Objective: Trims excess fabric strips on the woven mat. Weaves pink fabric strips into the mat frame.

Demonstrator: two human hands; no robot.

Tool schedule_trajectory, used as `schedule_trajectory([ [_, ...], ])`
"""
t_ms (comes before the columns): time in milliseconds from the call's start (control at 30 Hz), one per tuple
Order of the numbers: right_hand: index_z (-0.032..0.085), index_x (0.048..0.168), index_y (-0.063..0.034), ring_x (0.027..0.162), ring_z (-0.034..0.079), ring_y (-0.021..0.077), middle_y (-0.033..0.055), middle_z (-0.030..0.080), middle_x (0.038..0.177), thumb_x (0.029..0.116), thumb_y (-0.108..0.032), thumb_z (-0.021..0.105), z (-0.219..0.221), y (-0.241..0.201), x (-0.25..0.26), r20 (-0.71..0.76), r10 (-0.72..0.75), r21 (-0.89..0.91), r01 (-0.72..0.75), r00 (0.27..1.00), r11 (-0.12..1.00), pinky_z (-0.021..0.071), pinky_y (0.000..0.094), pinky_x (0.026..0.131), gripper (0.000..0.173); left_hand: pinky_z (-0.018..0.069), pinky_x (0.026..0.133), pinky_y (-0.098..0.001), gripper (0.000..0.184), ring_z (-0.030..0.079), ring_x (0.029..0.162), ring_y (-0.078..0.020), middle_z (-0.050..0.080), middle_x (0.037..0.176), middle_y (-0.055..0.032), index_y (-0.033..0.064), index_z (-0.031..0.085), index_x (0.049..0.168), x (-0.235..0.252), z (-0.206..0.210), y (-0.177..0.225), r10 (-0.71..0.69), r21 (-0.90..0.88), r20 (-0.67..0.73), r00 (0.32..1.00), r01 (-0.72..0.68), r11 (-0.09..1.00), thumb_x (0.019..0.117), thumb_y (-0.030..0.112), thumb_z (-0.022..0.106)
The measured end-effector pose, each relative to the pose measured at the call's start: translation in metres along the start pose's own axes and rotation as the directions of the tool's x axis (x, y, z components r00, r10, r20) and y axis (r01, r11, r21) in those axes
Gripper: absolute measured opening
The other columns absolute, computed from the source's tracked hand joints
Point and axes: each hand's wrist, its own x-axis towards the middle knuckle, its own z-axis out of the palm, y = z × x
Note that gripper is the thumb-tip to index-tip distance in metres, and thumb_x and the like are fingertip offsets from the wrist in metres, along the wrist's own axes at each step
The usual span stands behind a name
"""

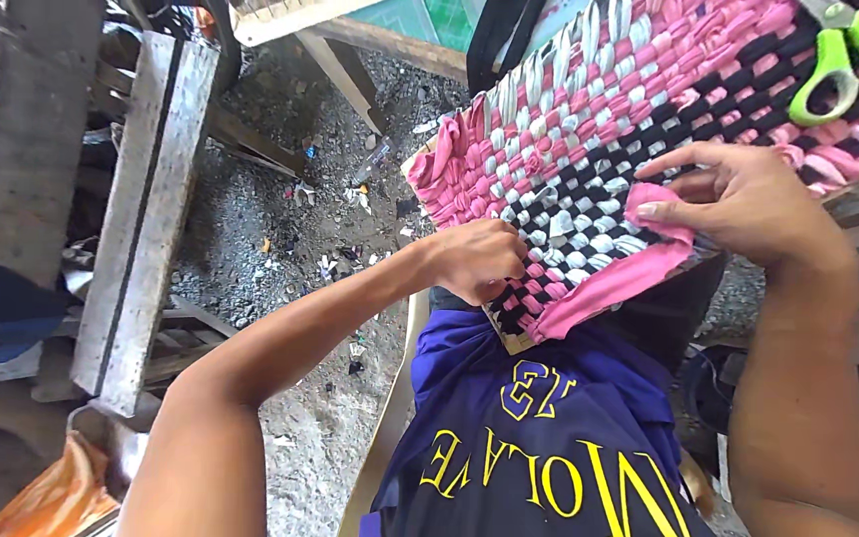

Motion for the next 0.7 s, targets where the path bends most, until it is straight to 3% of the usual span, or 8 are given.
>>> schedule_trajectory([
  [100, 0.064, 0.129, -0.0143, 0.072, 0.07, 0.015, 0.0084, 0.073, 0.09, 0.0879, -0.008, 0.078, -0.002, 0.002, 0.001, -0.008, -0.001, 0.018, 0.001, 1.0, 1.0, 0.0616, 0.034, 0.069, 0.043, 0.0539, 0.079, -0.0507, 0.015, 0.069, 0.09, -0.0277, 0.072, 0.091, -0.0084, 0.0095, 0.075, 0.089, 0.005, -0.004, -0.004, -0.092, -0.091, 0.027, 0.995, 0.094, 0.991, 0.0823, 0.023, 0.072],
  [200, 0.064, 0.128, -0.0134, 0.071, 0.071, 0.0137, 0.0075, 0.073, 0.089, 0.0882, -0.007, 0.077, -0.001, 0.0, 0.0, -0.011, -0.014, 0.072, 0.015, 1.0, 0.997, 0.062, 0.032, 0.068, 0.042, 0.0613, 0.08, -0.0389, 0.023, 0.072, 0.084, -0.0153, 0.075, 0.093, -0.0057, 0.0061, 0.078, 0.1, -0.001, -0.032, -0.01, -0.328, -0.345, -0.041, 0.944, 0.295, 0.891, 0.087, 0.025, 0.081],
  [233, 0.064, 0.128, -0.0129, 0.071, 0.07, 0.0128, 0.007, 0.073, 0.088, 0.0883, -0.007, 0.077, 0.0, -0.001, -0.002, -0.013, -0.015, 0.084, 0.016, 1.0, 0.996, 0.0617, 0.0311, 0.068, 0.042, 0.0616, 0.078, -0.0381, 0.023, 0.071, 0.082, -0.016, 0.074, 0.091, -0.0083, 0.003, 0.077, 0.098, -0.007, -0.042, -0.012, -0.427, -0.384, -0.165, 0.889, 0.341, 0.858, 0.0897, 0.024, 0.079],
  [300, 0.064, 0.127, -0.0118, 0.073, 0.07, 0.0136, 0.0076, 0.073, 0.09, 0.0882, -0.006, 0.077, 0.001, -0.001, -0.004, -0.022, -0.008, 0.106, 0.011, 1.0, 0.994, 0.0618, 0.0323, 0.069, 0.042, 0.0594, 0.078, -0.0403, 0.029, 0.069, 0.084, -0.0218, 0.069, 0.096, -0.0145, -0.0009, 0.072, 0.101, -0.019, -0.059, -0.022, -0.629, -0.326, -0.419, 0.655, 0.538, 0.777, 0.0924, 0.026, 0.076],
  [400, 0.065, 0.127, -0.0121, 0.072, 0.07, 0.014, 0.0079, 0.073, 0.088, 0.0891, -0.008, 0.077, 0.002, 0.0, -0.004, -0.033, -0.008, 0.109, 0.011, 0.999, 0.994, 0.0616, 0.033, 0.069, 0.04, 0.0561, 0.091, -0.0512, 0.061, 0.065, 0.107, -0.0354, 0.06, 0.125, -0.0246, -0.0003, 0.059, 0.13, -0.032, -0.072, -0.039, -0.849, -0.334, -0.401, 0.345, 0.808, 0.486, 0.0848, 0.033, 0.082],
  [467, 0.065, 0.126, -0.0122, 0.071, 0.07, 0.0146, 0.0082, 0.073, 0.087, 0.089, -0.008, 0.077, 0.001, 0.002, -0.002, -0.03, -0.017, 0.113, 0.021, 0.999, 0.993, 0.0619, 0.0334, 0.068, 0.04, 0.0572, 0.089, -0.0532, 0.046, 0.07, 0.101, -0.0335, 0.069, 0.113, -0.0219, -0.0014, 0.065, 0.121, -0.042, -0.069, -0.049, -0.888, -0.366, -0.36, 0.286, 0.832, 0.416, 0.0848, 0.023, 0.08],
  [567, 0.065, 0.128, -0.0125, 0.073, 0.071, 0.0145, 0.0077, 0.073, 0.089, 0.0887, -0.009, 0.077, -0.001, 0.007, -0.003, -0.035, -0.031, 0.142, 0.036, 0.999, 0.989, 0.0626, 0.0328, 0.069, 0.041, 0.0598, 0.081, -0.0448, 0.019, 0.073, 0.085, -0.018, 0.076, 0.092, -0.0071, 0.0065, 0.077, 0.1, -0.055, -0.072, -0.057, -0.898, -0.437, -0.358, 0.256, 0.804, 0.403, 0.087, 0.02, 0.073],
  [700, 0.065, 0.127, -0.0119, 0.074, 0.071, 0.0157, 0.0083, 0.073, 0.09, 0.0884, -0.006, 0.077, -0.001, 0.005, -0.003, -0.041, -0.035, 0.165, 0.041, 0.999, 0.985, 0.0628, 0.0333, 0.07, 0.04, 0.0624, 0.077, -0.0344, 0.018, 0.072, 0.079, -0.0126, 0.076, 0.087, -0.0043, 0.004, 0.076, 0.1, -0.084, -0.062, -0.069, -0.9, -0.763, -0.373, 0.226, 0.478, 0.436, 0.0864, 0.015, 0.081],
])
